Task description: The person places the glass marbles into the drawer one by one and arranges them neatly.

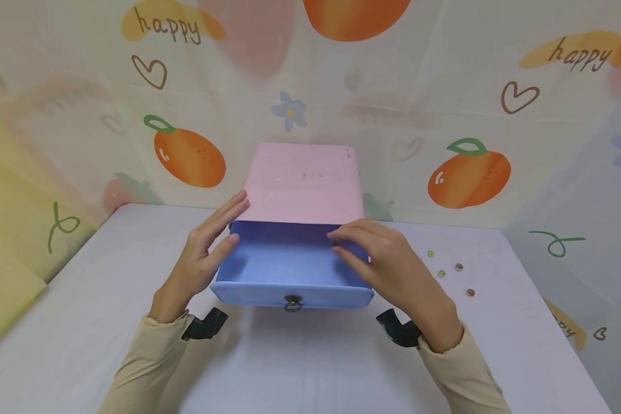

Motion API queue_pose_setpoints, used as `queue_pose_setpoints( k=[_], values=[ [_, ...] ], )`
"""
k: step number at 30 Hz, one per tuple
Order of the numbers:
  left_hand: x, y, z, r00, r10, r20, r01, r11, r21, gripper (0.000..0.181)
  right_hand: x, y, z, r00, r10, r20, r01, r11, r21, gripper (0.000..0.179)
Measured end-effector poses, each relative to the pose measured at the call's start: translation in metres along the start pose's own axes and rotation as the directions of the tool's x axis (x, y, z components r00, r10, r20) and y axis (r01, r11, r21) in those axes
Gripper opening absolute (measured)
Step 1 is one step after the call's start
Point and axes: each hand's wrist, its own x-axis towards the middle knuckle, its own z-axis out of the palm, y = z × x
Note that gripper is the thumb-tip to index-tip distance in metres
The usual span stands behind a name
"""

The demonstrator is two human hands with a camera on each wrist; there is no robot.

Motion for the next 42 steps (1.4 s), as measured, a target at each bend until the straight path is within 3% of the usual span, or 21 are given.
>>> queue_pose_setpoints(
  k=[15, 22, 29, 42],
  values=[
    [0.0, -0.002, 0.002, 1.0, -0.001, -0.013, 0.001, 1.0, 0.01, 0.053, 0.011, 0.005, 0.005, 0.988, 0.022, 0.153, -0.014, 0.998, -0.056, 0.025],
    [0.0, -0.002, 0.001, 1.0, -0.005, -0.005, 0.005, 1.0, 0.004, 0.052, 0.018, 0.0, 0.008, 0.962, 0.116, 0.249, -0.093, 0.99, -0.103, 0.021],
    [0.0, 0.0, 0.001, 1.0, -0.009, -0.007, 0.009, 1.0, 0.012, 0.053, 0.025, -0.002, 0.011, 0.926, 0.156, 0.345, -0.117, 0.984, -0.132, 0.014],
    [-0.001, 0.002, 0.001, 1.0, -0.022, -0.005, 0.022, 1.0, 0.01, 0.052, 0.027, -0.002, 0.012, 0.893, 0.214, 0.396, -0.157, 0.973, -0.172, 0.015]
  ],
)
